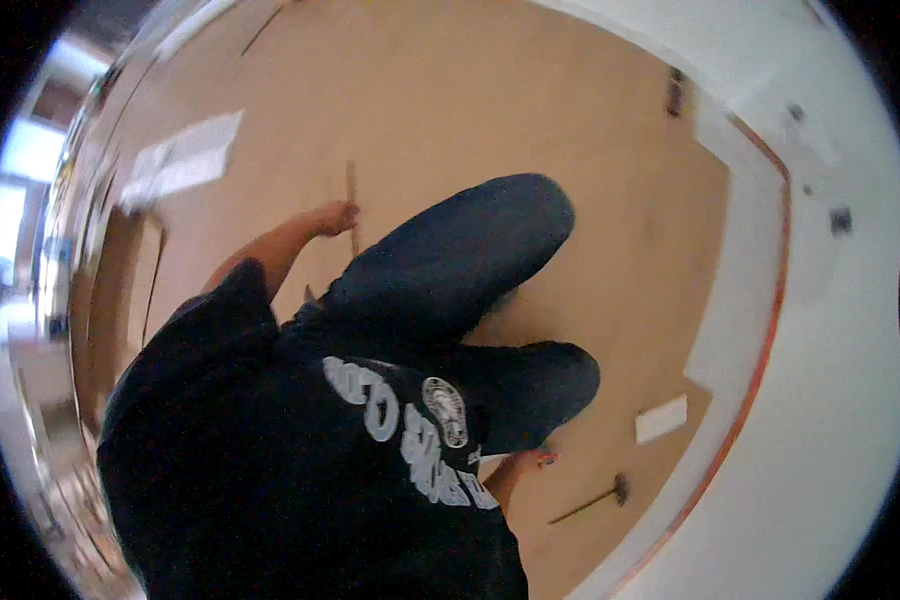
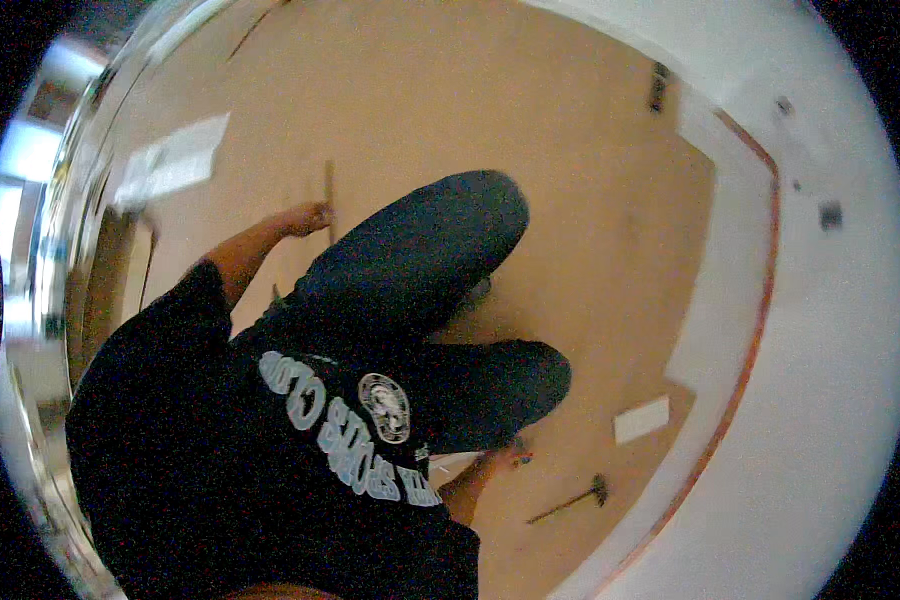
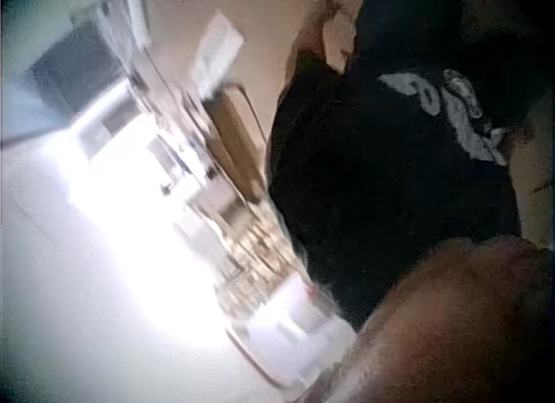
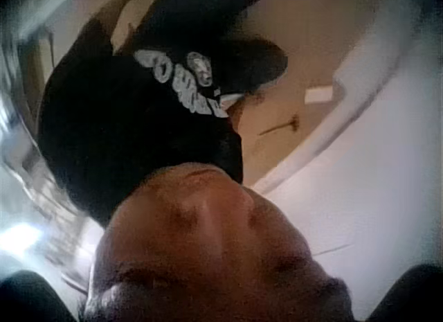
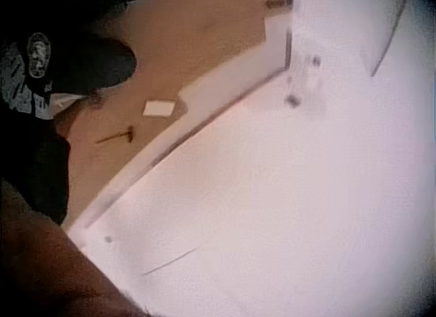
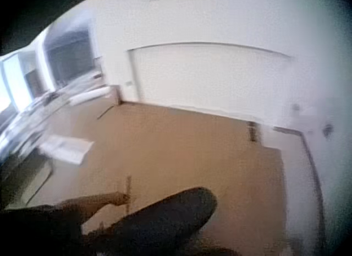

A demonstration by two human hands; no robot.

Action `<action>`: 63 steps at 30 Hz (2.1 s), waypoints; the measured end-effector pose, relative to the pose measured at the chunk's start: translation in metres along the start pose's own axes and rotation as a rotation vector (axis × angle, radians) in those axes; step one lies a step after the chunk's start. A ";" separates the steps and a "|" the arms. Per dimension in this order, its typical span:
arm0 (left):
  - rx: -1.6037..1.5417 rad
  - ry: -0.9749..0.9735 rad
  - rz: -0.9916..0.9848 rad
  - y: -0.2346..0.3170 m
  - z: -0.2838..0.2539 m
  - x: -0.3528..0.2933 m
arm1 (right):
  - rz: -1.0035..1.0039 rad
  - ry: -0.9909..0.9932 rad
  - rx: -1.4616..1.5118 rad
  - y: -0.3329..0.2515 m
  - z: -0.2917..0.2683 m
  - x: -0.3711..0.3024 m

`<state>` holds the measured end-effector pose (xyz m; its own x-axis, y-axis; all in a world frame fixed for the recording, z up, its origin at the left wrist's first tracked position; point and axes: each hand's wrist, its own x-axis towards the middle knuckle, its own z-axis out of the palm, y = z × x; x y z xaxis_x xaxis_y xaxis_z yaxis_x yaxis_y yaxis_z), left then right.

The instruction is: The person installs laminate flooring planks by aligning them, using a tapping block and hammer to secure the joints, and marking cuts with a pencil and square.

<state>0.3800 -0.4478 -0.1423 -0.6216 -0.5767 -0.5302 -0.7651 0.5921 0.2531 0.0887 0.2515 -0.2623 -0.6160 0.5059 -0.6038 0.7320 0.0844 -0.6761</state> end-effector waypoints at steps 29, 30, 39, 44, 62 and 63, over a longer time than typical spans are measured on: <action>-0.691 0.066 -0.939 -0.103 0.109 0.048 | -0.743 -0.376 -0.535 -0.459 0.253 -0.137; -0.779 0.151 -0.888 -0.113 0.122 0.063 | -0.674 -0.406 -0.484 -0.462 0.258 -0.115; -1.108 0.012 -0.523 -0.010 0.034 0.171 | -0.854 -0.107 -0.468 -0.504 0.198 0.006; -0.851 0.085 -0.277 0.020 -0.099 0.218 | -0.462 -0.157 -0.344 -0.373 0.182 0.073; -1.271 0.489 0.535 0.552 -0.487 0.438 | -0.493 -0.193 0.726 -0.275 0.109 0.284; -1.252 0.405 0.524 0.571 -0.491 0.438 | -0.445 -0.128 0.660 -0.299 0.172 0.257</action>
<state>-0.4111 -0.6386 0.1671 -0.7168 -0.6948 0.0590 0.0580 0.0250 0.9980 -0.3384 0.2085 -0.2876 -0.8671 0.4385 -0.2362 0.1123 -0.2900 -0.9504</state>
